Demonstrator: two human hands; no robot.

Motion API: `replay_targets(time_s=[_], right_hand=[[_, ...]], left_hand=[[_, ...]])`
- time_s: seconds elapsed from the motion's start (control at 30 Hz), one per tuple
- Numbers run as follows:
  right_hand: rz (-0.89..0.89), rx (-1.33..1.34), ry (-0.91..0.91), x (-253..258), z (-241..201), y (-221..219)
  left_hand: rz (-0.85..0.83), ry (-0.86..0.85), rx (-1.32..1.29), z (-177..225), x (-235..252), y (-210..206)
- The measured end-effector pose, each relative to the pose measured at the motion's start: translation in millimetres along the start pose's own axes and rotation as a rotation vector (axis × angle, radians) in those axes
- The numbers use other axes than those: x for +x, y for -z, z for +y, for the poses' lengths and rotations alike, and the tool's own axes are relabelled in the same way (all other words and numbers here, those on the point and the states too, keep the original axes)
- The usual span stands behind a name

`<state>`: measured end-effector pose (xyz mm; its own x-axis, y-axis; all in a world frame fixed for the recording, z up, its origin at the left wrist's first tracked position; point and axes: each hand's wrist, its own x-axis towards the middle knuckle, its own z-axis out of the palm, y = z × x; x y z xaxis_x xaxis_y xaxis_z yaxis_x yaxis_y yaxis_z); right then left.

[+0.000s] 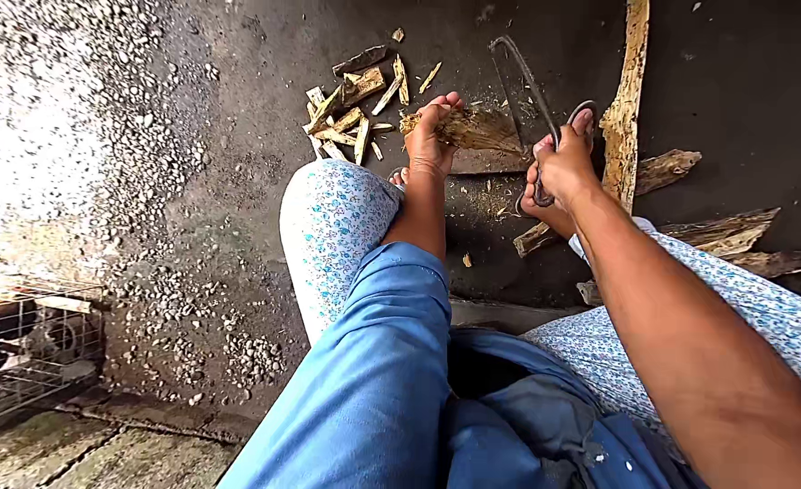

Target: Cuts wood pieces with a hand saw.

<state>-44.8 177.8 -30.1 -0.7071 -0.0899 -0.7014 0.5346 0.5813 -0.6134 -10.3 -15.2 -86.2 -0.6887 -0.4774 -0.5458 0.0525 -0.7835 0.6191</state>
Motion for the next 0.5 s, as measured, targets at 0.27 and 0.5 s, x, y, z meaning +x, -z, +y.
replay_targets(time_s=[0.27, 0.5], right_hand=[[-0.101, 0.131, -0.021, -97.0, 55.6, 82.9], [-0.059, 0.096, 0.027, -7.3, 16.1, 29.5]], left_hand=[[-0.077, 0.022, 0.016, 3.1, 10.0, 2.3], [-0.166, -0.003, 0.047, 3.8, 11.2, 3.2]])
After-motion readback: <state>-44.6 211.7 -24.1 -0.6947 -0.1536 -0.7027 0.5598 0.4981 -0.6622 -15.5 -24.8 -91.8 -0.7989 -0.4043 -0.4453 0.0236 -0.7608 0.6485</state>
